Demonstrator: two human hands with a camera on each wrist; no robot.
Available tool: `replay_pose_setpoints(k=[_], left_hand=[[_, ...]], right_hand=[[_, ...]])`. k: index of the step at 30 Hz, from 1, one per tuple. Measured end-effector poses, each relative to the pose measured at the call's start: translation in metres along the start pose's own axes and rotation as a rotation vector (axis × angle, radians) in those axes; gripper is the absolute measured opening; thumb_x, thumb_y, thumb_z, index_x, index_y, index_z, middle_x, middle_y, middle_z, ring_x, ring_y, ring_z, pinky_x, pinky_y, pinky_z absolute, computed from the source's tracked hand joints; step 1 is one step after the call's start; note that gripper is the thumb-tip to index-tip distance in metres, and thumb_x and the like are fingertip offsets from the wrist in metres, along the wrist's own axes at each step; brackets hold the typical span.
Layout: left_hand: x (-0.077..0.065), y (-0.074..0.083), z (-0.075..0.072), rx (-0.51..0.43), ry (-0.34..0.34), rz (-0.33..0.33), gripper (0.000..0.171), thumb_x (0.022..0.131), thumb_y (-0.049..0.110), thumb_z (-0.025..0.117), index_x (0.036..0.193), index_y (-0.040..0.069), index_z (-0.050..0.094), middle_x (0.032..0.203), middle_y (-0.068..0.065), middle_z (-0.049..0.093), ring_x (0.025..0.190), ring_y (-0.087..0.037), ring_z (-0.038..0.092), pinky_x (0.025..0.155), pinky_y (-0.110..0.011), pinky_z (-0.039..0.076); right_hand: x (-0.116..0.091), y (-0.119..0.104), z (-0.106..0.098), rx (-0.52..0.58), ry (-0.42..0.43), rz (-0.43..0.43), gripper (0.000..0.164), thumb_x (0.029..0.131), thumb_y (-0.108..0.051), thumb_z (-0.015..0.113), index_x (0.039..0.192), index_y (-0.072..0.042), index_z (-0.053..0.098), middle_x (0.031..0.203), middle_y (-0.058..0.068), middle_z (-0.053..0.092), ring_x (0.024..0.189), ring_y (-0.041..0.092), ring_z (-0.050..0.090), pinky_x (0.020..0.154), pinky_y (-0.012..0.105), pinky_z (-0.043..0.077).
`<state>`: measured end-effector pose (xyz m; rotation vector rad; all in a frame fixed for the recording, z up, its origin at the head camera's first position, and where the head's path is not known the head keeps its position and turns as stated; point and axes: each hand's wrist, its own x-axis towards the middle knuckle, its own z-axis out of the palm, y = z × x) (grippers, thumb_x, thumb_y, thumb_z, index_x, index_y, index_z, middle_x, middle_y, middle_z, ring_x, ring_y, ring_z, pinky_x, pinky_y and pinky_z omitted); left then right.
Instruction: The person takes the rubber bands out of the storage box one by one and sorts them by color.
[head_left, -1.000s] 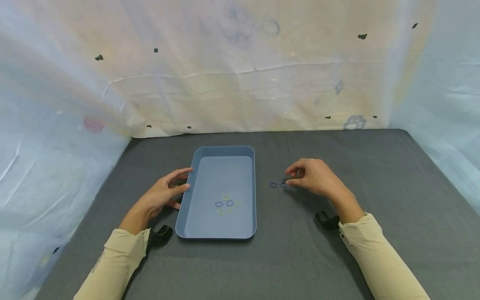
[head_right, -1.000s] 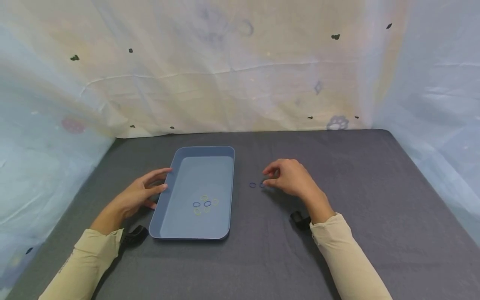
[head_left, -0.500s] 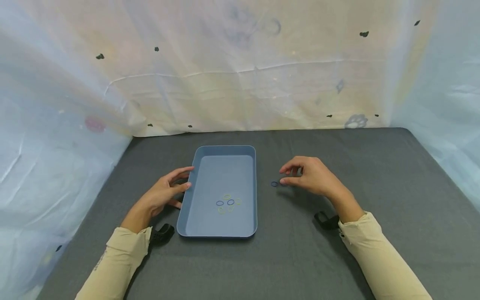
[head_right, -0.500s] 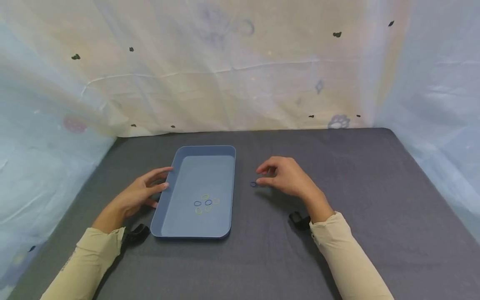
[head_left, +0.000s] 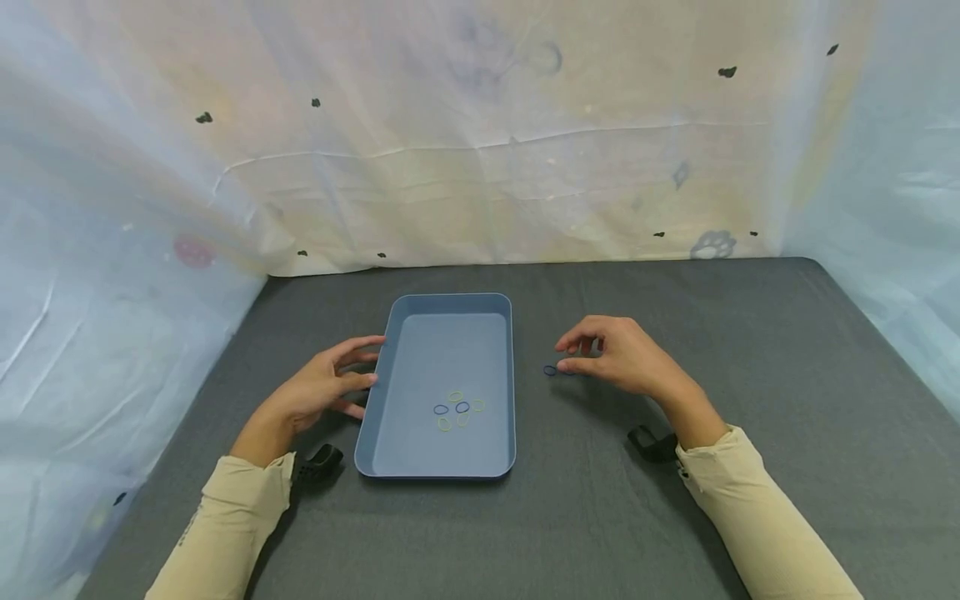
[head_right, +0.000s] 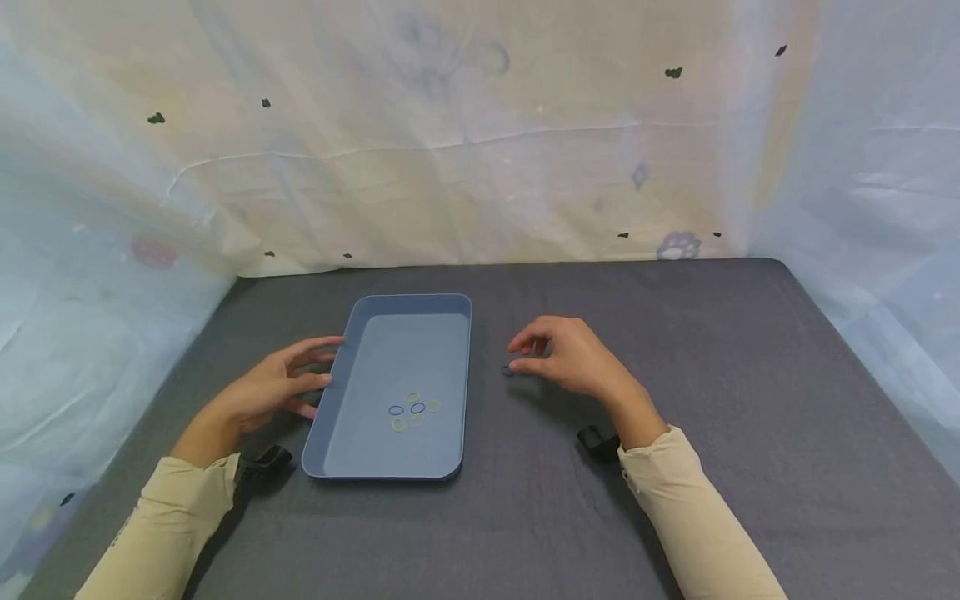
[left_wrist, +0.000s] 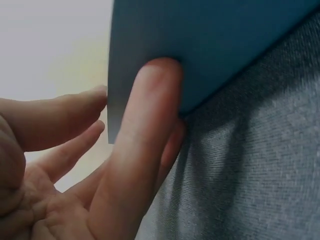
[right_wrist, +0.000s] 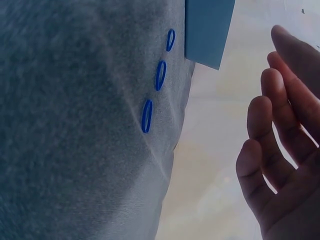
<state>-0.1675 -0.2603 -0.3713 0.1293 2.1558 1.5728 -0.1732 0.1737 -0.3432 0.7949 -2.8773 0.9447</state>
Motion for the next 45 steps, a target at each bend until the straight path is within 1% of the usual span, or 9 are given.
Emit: replay_pose_setpoints(k=[8, 10, 18, 25, 30, 32, 36, 42, 45], left_hand=[[-0.003, 0.005, 0.003, -0.01, 0.007, -0.017, 0.06, 0.103, 0.014, 0.055, 0.157, 0.016, 0.028, 0.157, -0.023, 0.032, 0.129, -0.042, 0.051, 0.075, -0.049, 0.062], [-0.004, 0.006, 0.004, -0.006, 0.011, -0.017, 0.061, 0.103, 0.012, 0.054, 0.158, 0.015, 0.027, 0.157, -0.023, 0.03, 0.13, -0.044, 0.05, 0.075, -0.049, 0.062], [-0.002, 0.008, 0.004, 0.003, 0.041, -0.014, 0.061, 0.102, 0.009, 0.056, 0.157, 0.015, 0.029, 0.159, -0.023, 0.027, 0.124, -0.042, 0.054, 0.073, -0.047, 0.063], [-0.004, 0.006, 0.005, 0.019, 0.052, 0.0, 0.061, 0.101, 0.009, 0.057, 0.157, 0.014, 0.03, 0.159, -0.025, 0.028, 0.127, -0.046, 0.052, 0.071, -0.046, 0.063], [-0.005, 0.006, 0.007, 0.012, 0.058, 0.005, 0.061, 0.101, 0.007, 0.057, 0.156, 0.012, 0.031, 0.158, -0.026, 0.028, 0.129, -0.05, 0.049, 0.071, -0.047, 0.063], [-0.004, 0.006, 0.007, 0.009, 0.057, 0.005, 0.061, 0.101, 0.008, 0.057, 0.156, 0.012, 0.031, 0.158, -0.026, 0.029, 0.13, -0.05, 0.048, 0.071, -0.046, 0.063], [-0.004, 0.005, 0.006, 0.011, 0.057, 0.005, 0.061, 0.101, 0.008, 0.057, 0.156, 0.013, 0.031, 0.158, -0.026, 0.028, 0.131, -0.05, 0.047, 0.072, -0.046, 0.063], [-0.005, 0.006, 0.008, 0.027, 0.059, 0.015, 0.061, 0.101, 0.009, 0.057, 0.156, 0.012, 0.031, 0.158, -0.027, 0.028, 0.13, -0.049, 0.049, 0.071, -0.045, 0.063], [-0.005, 0.006, 0.007, 0.032, 0.058, 0.012, 0.061, 0.101, 0.01, 0.057, 0.156, 0.013, 0.031, 0.158, -0.026, 0.029, 0.13, -0.048, 0.049, 0.071, -0.045, 0.063]], right_hand=[[0.0, -0.002, 0.0, -0.009, 0.001, -0.016, 0.023, 0.084, -0.026, 0.082, 0.104, -0.018, 0.077, 0.096, -0.007, 0.071, 0.084, 0.011, 0.059, 0.076, 0.032, 0.048], [0.0, -0.003, 0.0, -0.009, 0.0, -0.017, 0.023, 0.084, -0.026, 0.082, 0.104, -0.017, 0.077, 0.095, -0.007, 0.071, 0.084, 0.011, 0.059, 0.076, 0.032, 0.048], [0.001, -0.005, 0.0, 0.002, -0.017, -0.019, 0.022, 0.084, -0.028, 0.081, 0.104, -0.019, 0.077, 0.096, -0.006, 0.071, 0.085, 0.009, 0.058, 0.077, 0.032, 0.048], [0.0, -0.012, 0.002, 0.051, -0.042, -0.062, 0.022, 0.084, -0.029, 0.081, 0.104, -0.02, 0.076, 0.094, -0.011, 0.069, 0.082, 0.005, 0.057, 0.078, 0.039, 0.052], [0.002, -0.018, 0.004, 0.062, -0.042, -0.097, 0.02, 0.084, -0.03, 0.081, 0.102, -0.023, 0.076, 0.091, -0.013, 0.068, 0.08, 0.003, 0.058, 0.075, 0.032, 0.051], [0.005, -0.022, 0.007, 0.067, -0.049, -0.112, 0.02, 0.084, -0.03, 0.081, 0.102, -0.024, 0.076, 0.092, -0.012, 0.069, 0.081, 0.004, 0.059, 0.074, 0.03, 0.051], [0.015, -0.033, 0.015, 0.091, -0.094, -0.148, 0.021, 0.085, -0.029, 0.08, 0.104, -0.02, 0.076, 0.097, -0.006, 0.071, 0.086, 0.008, 0.061, 0.075, 0.033, 0.053], [0.032, -0.047, 0.03, 0.092, -0.166, -0.207, 0.022, 0.086, -0.027, 0.08, 0.105, -0.017, 0.077, 0.099, -0.003, 0.072, 0.083, 0.006, 0.06, 0.073, 0.024, 0.052], [0.037, -0.053, 0.035, 0.098, -0.194, -0.224, 0.021, 0.086, -0.026, 0.079, 0.105, -0.016, 0.077, 0.1, -0.003, 0.072, 0.082, 0.005, 0.059, 0.072, 0.023, 0.052]])
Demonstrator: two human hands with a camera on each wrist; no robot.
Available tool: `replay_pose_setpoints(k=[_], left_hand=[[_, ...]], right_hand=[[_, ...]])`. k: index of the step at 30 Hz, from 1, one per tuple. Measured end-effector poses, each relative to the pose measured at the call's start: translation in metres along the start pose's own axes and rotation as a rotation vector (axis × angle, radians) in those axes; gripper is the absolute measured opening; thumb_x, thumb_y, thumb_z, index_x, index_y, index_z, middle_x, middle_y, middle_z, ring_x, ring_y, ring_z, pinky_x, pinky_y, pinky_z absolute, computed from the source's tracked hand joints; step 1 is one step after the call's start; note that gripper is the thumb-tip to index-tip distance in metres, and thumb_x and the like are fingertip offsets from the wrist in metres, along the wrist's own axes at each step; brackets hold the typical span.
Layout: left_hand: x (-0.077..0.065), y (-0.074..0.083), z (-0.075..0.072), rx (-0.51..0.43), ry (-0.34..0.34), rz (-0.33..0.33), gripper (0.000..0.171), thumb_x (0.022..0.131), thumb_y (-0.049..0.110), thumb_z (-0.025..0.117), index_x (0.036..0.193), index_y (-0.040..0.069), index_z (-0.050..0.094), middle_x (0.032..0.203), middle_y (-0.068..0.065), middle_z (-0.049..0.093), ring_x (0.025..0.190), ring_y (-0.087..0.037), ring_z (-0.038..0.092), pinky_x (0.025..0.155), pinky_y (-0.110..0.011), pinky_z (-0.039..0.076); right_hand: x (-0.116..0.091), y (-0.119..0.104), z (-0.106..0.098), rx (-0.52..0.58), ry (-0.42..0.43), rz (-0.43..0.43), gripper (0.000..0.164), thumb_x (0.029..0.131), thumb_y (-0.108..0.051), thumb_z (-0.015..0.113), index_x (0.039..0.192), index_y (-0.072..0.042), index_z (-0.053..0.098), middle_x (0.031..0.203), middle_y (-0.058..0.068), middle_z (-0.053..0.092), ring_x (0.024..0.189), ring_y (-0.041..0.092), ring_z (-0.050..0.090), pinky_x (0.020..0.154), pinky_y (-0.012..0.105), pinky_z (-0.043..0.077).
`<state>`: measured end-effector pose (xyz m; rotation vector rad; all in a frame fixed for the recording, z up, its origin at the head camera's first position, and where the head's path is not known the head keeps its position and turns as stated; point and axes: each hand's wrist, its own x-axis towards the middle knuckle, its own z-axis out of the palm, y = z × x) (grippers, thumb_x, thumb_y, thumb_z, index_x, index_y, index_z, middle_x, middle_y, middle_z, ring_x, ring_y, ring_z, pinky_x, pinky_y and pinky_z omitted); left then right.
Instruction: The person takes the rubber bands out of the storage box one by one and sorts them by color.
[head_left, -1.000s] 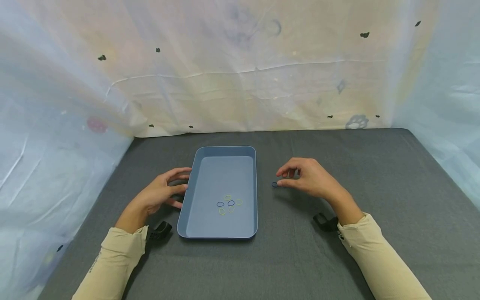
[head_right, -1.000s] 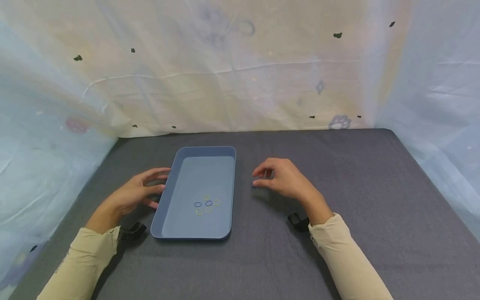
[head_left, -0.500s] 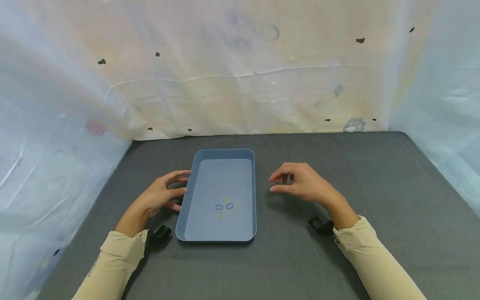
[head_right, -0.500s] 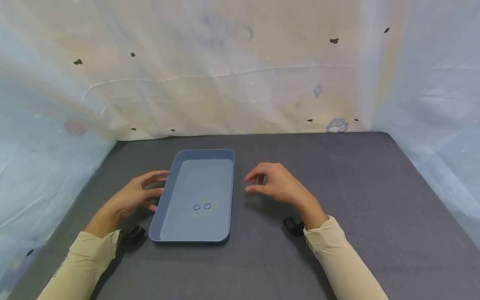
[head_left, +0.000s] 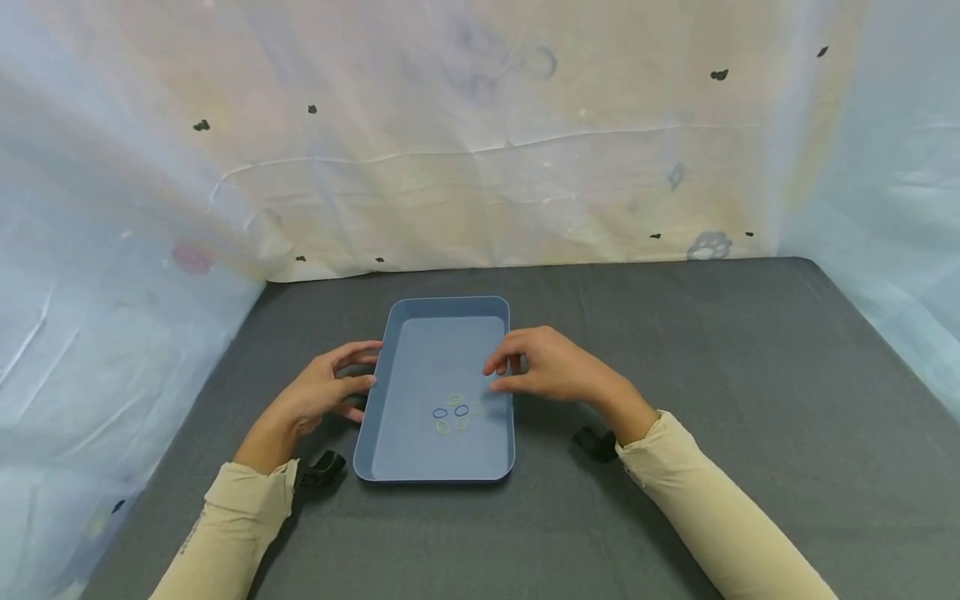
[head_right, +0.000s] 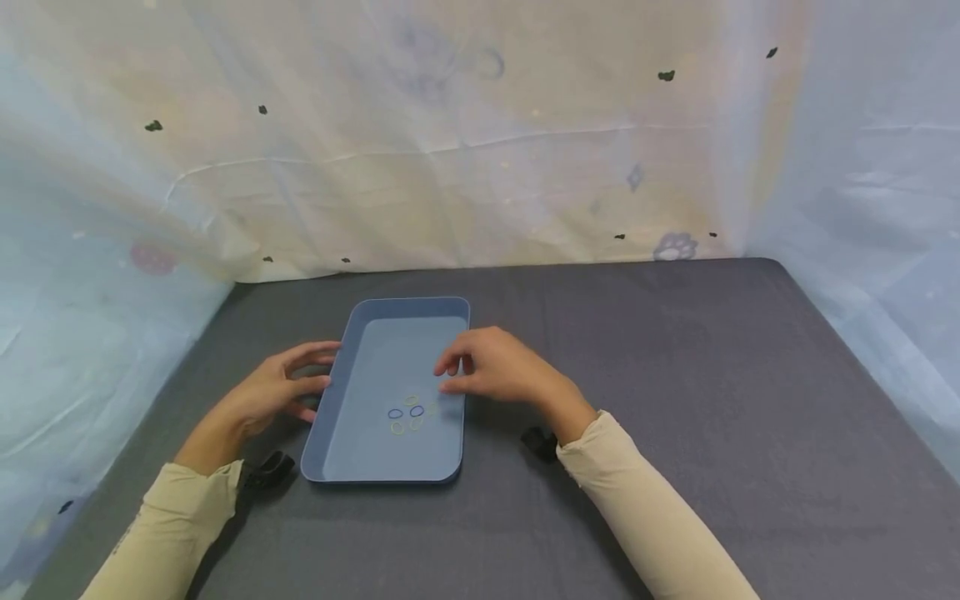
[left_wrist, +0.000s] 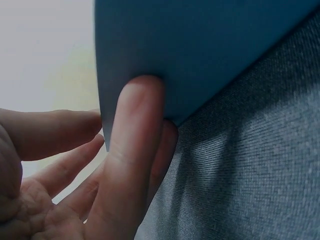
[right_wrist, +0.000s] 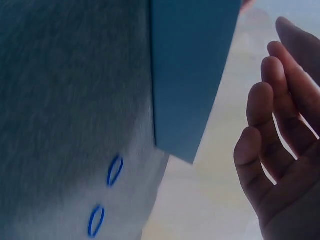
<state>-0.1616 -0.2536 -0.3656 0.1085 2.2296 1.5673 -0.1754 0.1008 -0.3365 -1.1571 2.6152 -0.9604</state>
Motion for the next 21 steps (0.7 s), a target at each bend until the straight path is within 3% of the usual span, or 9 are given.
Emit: replay_pose_setpoints(k=[9, 21], left_hand=[[0.002, -0.002, 0.0, -0.003, -0.002, -0.006, 0.061, 0.101, 0.01, 0.058, 0.156, 0.015, 0.032, 0.156, -0.025, 0.031, 0.129, -0.047, 0.05, 0.071, -0.045, 0.063], [0.002, -0.001, -0.001, -0.001, 0.001, -0.014, 0.062, 0.1, 0.011, 0.059, 0.156, 0.015, 0.032, 0.157, -0.025, 0.031, 0.128, -0.046, 0.051, 0.071, -0.046, 0.063]], right_hand=[[0.014, -0.003, 0.018, 0.0, -0.073, -0.029, 0.017, 0.087, -0.027, 0.078, 0.101, -0.017, 0.077, 0.094, -0.01, 0.07, 0.081, 0.002, 0.058, 0.071, 0.021, 0.051], [0.031, -0.001, 0.039, -0.148, -0.078, -0.019, 0.003, 0.085, -0.026, 0.08, 0.088, -0.024, 0.079, 0.079, -0.014, 0.069, 0.068, -0.002, 0.055, 0.065, 0.017, 0.047]])
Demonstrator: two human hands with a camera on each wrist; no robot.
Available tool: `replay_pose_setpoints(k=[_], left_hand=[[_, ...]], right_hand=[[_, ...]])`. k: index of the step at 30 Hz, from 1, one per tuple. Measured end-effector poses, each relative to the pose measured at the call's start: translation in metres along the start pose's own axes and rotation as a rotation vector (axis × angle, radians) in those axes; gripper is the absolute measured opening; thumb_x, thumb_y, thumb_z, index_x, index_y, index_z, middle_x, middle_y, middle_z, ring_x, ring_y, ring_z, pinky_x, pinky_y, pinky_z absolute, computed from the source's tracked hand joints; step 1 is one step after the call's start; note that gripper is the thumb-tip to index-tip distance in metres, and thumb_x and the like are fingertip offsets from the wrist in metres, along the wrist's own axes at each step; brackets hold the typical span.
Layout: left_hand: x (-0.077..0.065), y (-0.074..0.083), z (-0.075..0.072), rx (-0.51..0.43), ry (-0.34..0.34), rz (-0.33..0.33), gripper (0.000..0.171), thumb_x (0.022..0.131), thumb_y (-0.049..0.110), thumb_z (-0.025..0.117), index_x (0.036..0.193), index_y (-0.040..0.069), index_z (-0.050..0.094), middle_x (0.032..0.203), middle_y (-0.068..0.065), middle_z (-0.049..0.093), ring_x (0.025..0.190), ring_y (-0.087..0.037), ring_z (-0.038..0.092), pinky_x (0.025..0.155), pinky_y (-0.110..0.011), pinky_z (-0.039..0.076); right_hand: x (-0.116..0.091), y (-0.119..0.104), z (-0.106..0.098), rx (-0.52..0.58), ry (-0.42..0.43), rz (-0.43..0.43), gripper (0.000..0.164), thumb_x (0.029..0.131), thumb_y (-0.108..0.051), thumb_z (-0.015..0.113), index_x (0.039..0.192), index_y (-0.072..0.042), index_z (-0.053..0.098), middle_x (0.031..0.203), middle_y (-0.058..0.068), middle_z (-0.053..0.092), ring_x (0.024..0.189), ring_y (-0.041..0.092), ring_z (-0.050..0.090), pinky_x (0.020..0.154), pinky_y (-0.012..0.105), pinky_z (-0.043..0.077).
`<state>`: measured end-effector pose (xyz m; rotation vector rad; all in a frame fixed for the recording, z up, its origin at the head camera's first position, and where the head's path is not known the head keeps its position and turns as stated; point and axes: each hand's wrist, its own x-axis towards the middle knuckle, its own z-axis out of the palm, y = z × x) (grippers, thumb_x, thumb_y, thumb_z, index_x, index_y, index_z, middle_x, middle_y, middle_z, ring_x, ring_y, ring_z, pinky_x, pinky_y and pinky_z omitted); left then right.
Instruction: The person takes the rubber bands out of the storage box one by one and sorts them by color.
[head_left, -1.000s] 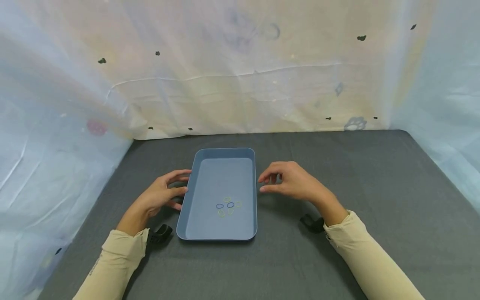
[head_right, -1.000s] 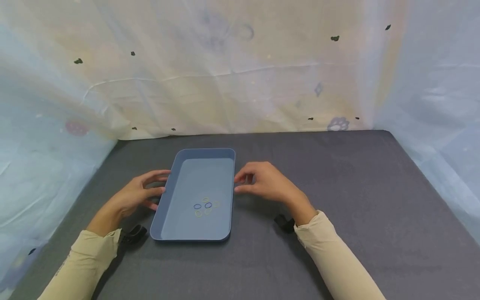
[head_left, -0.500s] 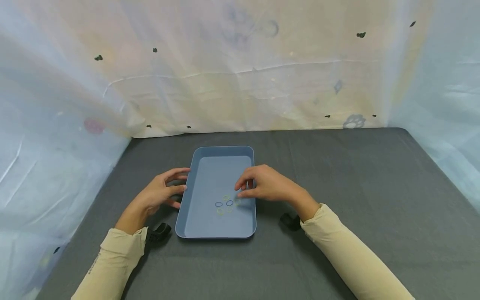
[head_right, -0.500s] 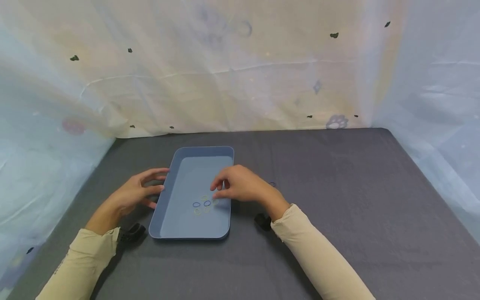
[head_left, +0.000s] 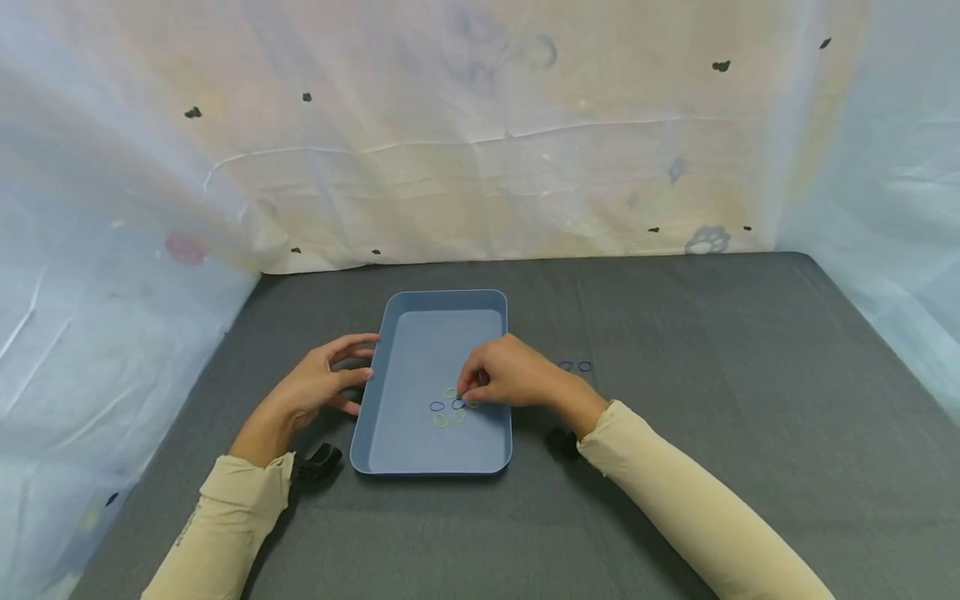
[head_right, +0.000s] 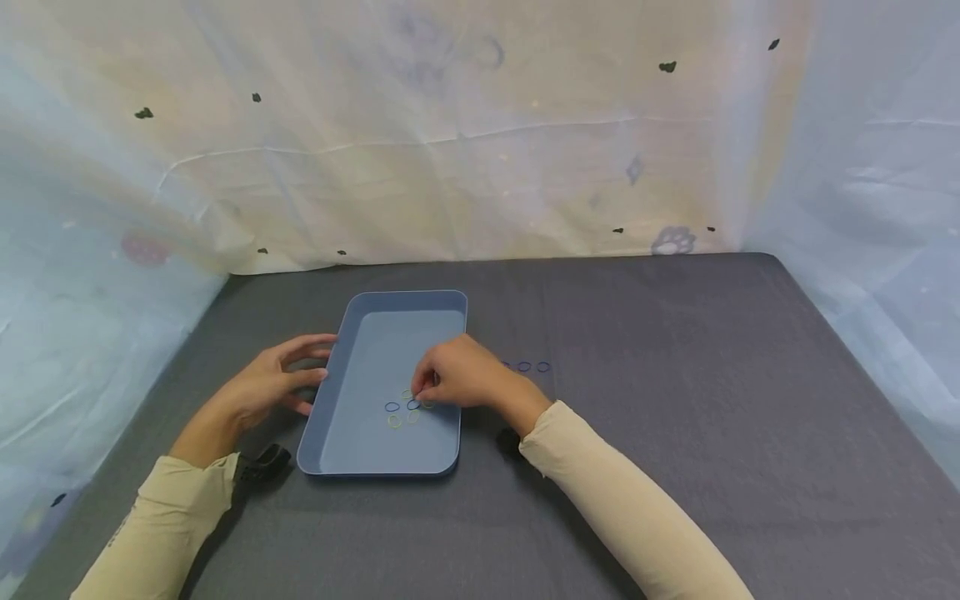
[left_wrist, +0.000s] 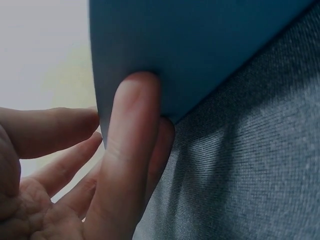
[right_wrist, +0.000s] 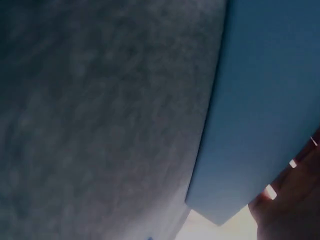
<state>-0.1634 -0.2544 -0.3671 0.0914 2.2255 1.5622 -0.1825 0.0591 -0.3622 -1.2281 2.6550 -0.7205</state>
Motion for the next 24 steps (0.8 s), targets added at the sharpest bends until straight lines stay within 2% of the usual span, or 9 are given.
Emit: replay_pose_setpoints(k=[5, 12, 19, 24], left_hand=[[-0.002, 0.001, -0.001, 0.009, 0.013, 0.0, 0.061, 0.101, 0.011, 0.058, 0.156, 0.015, 0.032, 0.157, -0.025, 0.031, 0.128, -0.046, 0.051, 0.07, -0.044, 0.063], [-0.001, 0.002, 0.002, 0.006, 0.015, 0.0, 0.061, 0.101, 0.01, 0.058, 0.156, 0.014, 0.032, 0.156, -0.025, 0.032, 0.116, -0.034, 0.06, 0.071, -0.045, 0.063], [0.001, 0.0, 0.004, 0.001, 0.02, -0.004, 0.061, 0.1, 0.009, 0.058, 0.156, 0.014, 0.033, 0.155, -0.025, 0.033, 0.122, -0.039, 0.056, 0.07, -0.045, 0.063], [0.0, 0.001, 0.004, 0.002, 0.019, -0.001, 0.061, 0.1, 0.01, 0.058, 0.156, 0.013, 0.032, 0.155, -0.026, 0.032, 0.11, -0.031, 0.063, 0.071, -0.045, 0.063]], right_hand=[[0.005, -0.003, 0.003, -0.056, 0.0, 0.014, 0.005, 0.085, -0.03, 0.08, 0.085, -0.025, 0.079, 0.075, -0.016, 0.068, 0.067, -0.002, 0.055, 0.065, 0.019, 0.047], [0.006, -0.004, 0.007, -0.123, 0.004, 0.068, 0.004, 0.084, -0.031, 0.081, 0.083, -0.028, 0.08, 0.077, -0.017, 0.069, 0.068, -0.001, 0.056, 0.066, 0.021, 0.048], [0.004, -0.003, 0.011, -0.179, -0.006, 0.062, 0.006, 0.085, -0.034, 0.08, 0.086, -0.028, 0.08, 0.079, -0.016, 0.071, 0.07, -0.002, 0.058, 0.069, 0.022, 0.05], [0.004, -0.004, 0.012, -0.177, -0.009, 0.057, 0.006, 0.086, -0.033, 0.079, 0.085, -0.027, 0.08, 0.079, -0.015, 0.07, 0.069, -0.002, 0.058, 0.067, 0.022, 0.049]])
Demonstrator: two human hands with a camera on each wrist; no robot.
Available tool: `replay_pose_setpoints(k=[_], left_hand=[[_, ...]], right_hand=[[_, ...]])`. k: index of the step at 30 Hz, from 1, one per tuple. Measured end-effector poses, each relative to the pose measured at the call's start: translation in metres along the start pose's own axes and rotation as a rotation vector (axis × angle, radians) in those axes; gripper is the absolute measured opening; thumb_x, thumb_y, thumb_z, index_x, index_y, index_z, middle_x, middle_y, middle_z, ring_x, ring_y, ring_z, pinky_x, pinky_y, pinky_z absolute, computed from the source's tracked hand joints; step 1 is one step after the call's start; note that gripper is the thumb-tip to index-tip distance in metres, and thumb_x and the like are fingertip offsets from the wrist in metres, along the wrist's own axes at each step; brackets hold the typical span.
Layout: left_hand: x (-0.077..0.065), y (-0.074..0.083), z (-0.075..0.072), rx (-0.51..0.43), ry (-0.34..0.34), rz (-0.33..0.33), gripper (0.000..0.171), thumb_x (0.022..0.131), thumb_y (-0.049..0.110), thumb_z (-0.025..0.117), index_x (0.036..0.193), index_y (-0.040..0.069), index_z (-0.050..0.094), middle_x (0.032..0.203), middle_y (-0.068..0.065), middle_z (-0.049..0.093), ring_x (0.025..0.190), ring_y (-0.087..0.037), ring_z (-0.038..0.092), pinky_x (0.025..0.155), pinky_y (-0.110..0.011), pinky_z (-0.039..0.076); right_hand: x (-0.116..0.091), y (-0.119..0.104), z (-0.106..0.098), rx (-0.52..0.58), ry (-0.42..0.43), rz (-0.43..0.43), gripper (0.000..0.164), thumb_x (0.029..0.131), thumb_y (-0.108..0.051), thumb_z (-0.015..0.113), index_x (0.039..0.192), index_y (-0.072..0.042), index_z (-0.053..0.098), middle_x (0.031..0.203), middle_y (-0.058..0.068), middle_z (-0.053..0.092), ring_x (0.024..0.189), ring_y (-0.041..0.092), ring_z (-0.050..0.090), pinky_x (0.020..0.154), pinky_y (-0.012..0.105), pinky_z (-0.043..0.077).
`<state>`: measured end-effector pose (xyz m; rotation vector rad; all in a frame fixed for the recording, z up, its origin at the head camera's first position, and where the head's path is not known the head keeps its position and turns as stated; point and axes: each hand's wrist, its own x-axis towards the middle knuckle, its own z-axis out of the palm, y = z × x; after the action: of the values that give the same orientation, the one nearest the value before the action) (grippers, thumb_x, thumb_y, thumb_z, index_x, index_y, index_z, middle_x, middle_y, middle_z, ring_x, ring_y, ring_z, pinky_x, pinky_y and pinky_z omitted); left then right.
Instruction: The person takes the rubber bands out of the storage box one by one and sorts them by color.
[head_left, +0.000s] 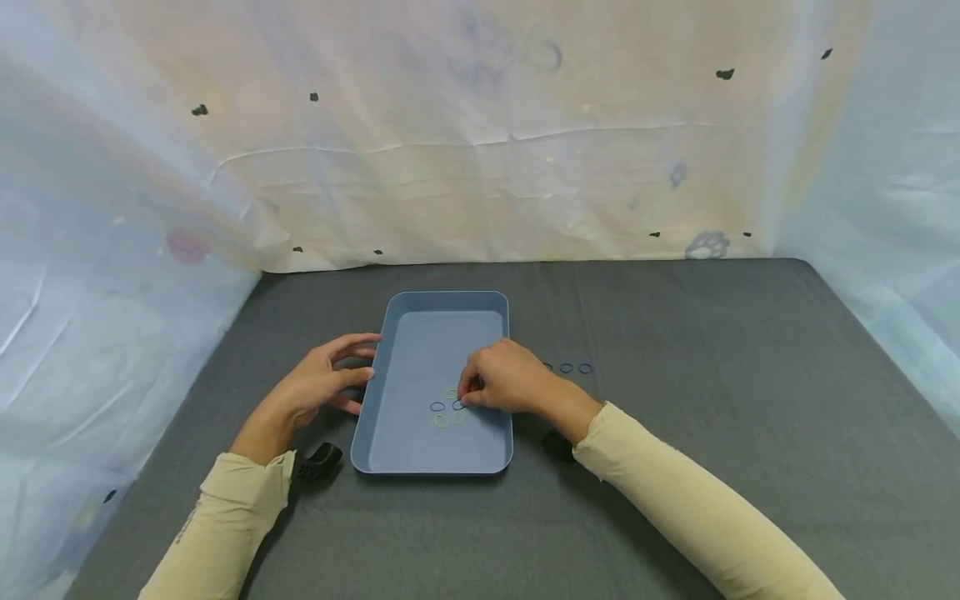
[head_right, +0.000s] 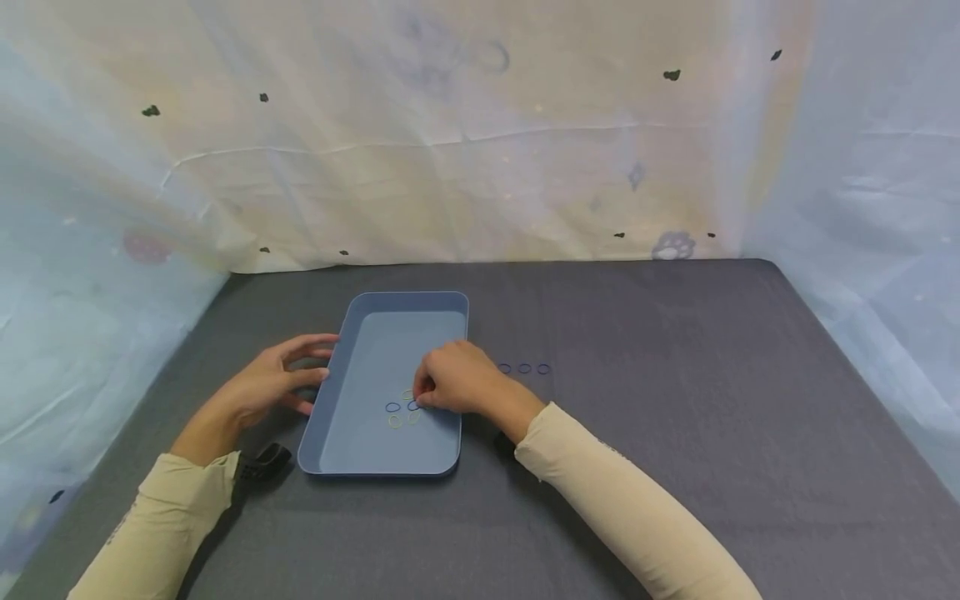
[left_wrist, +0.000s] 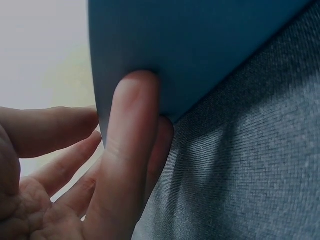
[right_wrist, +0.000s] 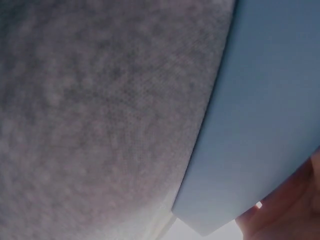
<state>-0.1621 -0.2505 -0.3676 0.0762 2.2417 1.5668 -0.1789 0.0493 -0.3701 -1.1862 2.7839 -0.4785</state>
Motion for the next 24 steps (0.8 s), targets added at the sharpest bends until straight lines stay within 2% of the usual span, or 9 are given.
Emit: replay_pose_setpoints(k=[4, 13, 24], left_hand=[[0.0003, 0.0002, -0.0002, 0.001, 0.001, -0.003, 0.061, 0.1, 0.008, 0.058, 0.155, 0.013, 0.033, 0.155, -0.026, 0.032, 0.105, -0.026, 0.064, 0.07, -0.045, 0.063], [0.002, -0.0011, -0.0014, 0.001, -0.002, 0.0, 0.061, 0.1, 0.009, 0.059, 0.155, 0.013, 0.034, 0.155, -0.025, 0.032, 0.103, -0.024, 0.065, 0.069, -0.044, 0.063], [0.0017, -0.0003, -0.0011, 0.001, -0.004, -0.001, 0.061, 0.1, 0.01, 0.059, 0.155, 0.014, 0.034, 0.156, -0.024, 0.032, 0.108, -0.027, 0.063, 0.07, -0.045, 0.063]], right_hand=[[-0.0004, -0.0003, 0.0003, 0.008, -0.007, -0.006, 0.004, 0.086, -0.03, 0.079, 0.084, -0.026, 0.079, 0.078, -0.014, 0.069, 0.068, -0.001, 0.057, 0.066, 0.021, 0.048], [-0.001, -0.0018, -0.0007, 0.02, -0.021, -0.001, 0.004, 0.087, -0.028, 0.078, 0.088, -0.025, 0.08, 0.08, -0.013, 0.069, 0.069, 0.0, 0.057, 0.066, 0.022, 0.048], [-0.0011, -0.0026, -0.0021, 0.011, -0.037, -0.002, 0.006, 0.088, -0.028, 0.076, 0.084, -0.025, 0.077, 0.076, -0.014, 0.067, 0.067, 0.0, 0.055, 0.066, 0.022, 0.048]])
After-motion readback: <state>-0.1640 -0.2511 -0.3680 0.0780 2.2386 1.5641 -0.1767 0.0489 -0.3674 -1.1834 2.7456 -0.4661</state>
